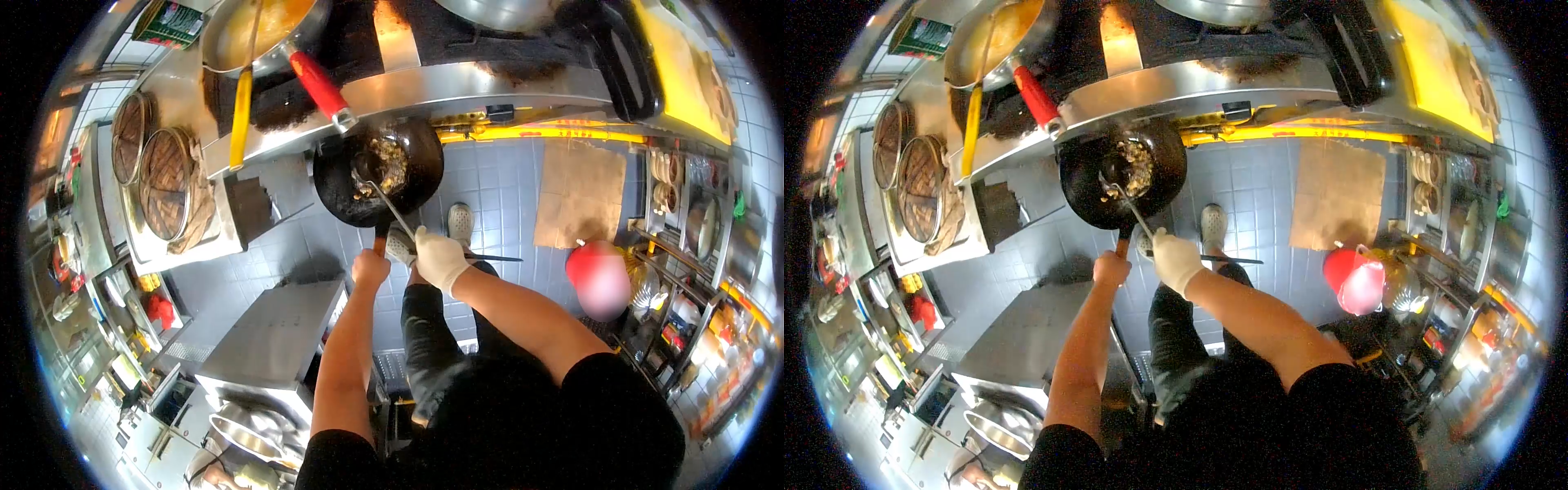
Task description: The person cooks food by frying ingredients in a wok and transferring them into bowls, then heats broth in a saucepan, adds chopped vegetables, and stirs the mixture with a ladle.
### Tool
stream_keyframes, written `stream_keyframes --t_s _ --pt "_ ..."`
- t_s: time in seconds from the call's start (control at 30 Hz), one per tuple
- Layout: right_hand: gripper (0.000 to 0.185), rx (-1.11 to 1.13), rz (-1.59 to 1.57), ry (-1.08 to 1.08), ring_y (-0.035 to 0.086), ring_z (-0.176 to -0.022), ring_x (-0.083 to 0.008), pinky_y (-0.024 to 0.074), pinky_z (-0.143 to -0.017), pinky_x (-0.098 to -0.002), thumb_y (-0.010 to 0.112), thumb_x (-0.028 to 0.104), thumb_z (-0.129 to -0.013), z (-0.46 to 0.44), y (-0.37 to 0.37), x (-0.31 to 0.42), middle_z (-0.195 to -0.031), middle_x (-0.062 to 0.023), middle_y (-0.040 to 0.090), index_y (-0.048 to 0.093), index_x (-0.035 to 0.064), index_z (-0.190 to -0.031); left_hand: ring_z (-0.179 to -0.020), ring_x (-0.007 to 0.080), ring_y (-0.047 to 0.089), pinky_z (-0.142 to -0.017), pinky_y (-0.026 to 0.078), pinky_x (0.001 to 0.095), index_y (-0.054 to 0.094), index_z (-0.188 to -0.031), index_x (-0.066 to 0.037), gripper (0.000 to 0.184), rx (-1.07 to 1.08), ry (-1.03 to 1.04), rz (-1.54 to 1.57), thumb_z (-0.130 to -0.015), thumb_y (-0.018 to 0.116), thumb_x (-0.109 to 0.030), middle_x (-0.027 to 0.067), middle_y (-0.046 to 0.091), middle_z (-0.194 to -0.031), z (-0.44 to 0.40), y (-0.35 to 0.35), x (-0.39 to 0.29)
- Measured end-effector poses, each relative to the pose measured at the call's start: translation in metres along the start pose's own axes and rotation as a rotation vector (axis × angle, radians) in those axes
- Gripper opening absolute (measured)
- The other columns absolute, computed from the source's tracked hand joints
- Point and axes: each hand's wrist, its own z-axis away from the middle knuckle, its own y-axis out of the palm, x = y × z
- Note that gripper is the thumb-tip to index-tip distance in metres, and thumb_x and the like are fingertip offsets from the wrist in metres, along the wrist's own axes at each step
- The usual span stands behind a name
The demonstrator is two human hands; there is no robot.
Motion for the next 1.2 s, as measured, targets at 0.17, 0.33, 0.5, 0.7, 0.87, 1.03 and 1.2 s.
stream_keyframes --t_s 0.17,0.33,0.5,0.7,0.87,1.03,1.2 --pt "0.025 0.023 0.027 0.041 0.074 -0.087 -0.0381 0.0604 -0.076 -0.0454 0.063 0.009 -0.084 -0.073 0.0 -0.007 -0.097 -0.0217 0.071 0.06 -0.0026 -0.106 -0.073 0.0326 0.076 -0.076 0.061 0.0431 0.072 -0.085 0.004 0.028 -0.136 0.087 0.038 -0.08 0.068 -0.023 0.0216 0.075 -0.079 -0.105 0.014 -0.021" --pt "0.031 -0.002 -0.007 0.034 0.072 -0.09 -0.0394 0.059 -0.078 -0.0484 0.07 0.021 -0.087 -0.104 -0.006 -0.027 -0.101 -0.0218 0.071 0.06 -0.0005 -0.107 -0.075 0.0323 0.076 -0.071 0.061 0.0423 0.073 -0.087 0.004 0.026 -0.079 0.063 0.175 -0.086 0.062 -0.019 0.02 0.075 -0.081 -0.183 -0.001 -0.058" --pt "0.034 0.009 0.017 0.088 0.07 -0.085 -0.0393 0.0571 -0.076 -0.0481 0.064 0.034 -0.097 -0.025 -0.058 -0.082 -0.095 -0.0202 0.07 0.062 0.0013 -0.106 -0.091 0.0327 0.077 -0.083 0.06 0.0413 0.077 -0.09 0.0 0.029 -0.127 0.098 0.083 -0.086 0.059 -0.022 0.019 0.077 -0.087 -0.235 -0.029 -0.094" --pt "0.03 0.315 0.193 0.561 0.067 -0.085 -0.042 0.0527 -0.076 -0.0518 0.06 0.034 -0.1 0.144 -0.08 -0.206 -0.089 -0.0194 0.069 0.071 0.0063 -0.096 -0.094 0.0331 0.076 -0.084 0.06 0.044 0.076 -0.105 -0.003 0.035 -0.307 0.111 0.009 -0.091 0.057 -0.029 0.018 0.077 -0.097 -0.329 -0.011 -0.102" --pt "0.035 0.306 0.288 0.691 0.069 -0.087 -0.0399 0.0558 -0.078 -0.0492 0.065 0.04 -0.096 0.247 -0.114 -0.22 -0.091 -0.0191 0.071 0.07 0.0051 -0.099 -0.117 0.039 0.066 -0.097 0.054 0.0466 0.06 -0.128 0.002 0.058 -0.376 0.192 0.264 -0.086 0.07 -0.038 0.0287 0.067 -0.126 -0.311 -0.012 -0.099" --pt "0.031 0.078 0.14 0.4 0.07 -0.083 -0.0371 0.0582 -0.075 -0.046 0.069 0.034 -0.092 0.249 -0.157 -0.181 -0.094 -0.0192 0.073 0.071 0.0076 -0.108 -0.136 0.0505 0.043 -0.114 0.038 0.0522 0.033 -0.154 0.004 0.087 -0.485 0.112 0.42 -0.086 0.075 -0.031 0.0315 0.04 -0.151 -0.137 -0.028 -0.104" --pt "0.032 -0.293 -0.114 -0.018 0.073 -0.087 -0.0307 0.0601 -0.079 -0.0387 0.069 0.011 -0.088 0.211 -0.222 -0.107 -0.099 -0.0167 0.073 0.07 0.0036 -0.119 -0.13 0.051 0.046 -0.112 0.04 0.0523 0.032 -0.153 0.006 0.084 -0.694 0.403 0.449 -0.084 0.074 -0.016 0.0326 0.047 -0.141 0.049 -0.065 -0.081"
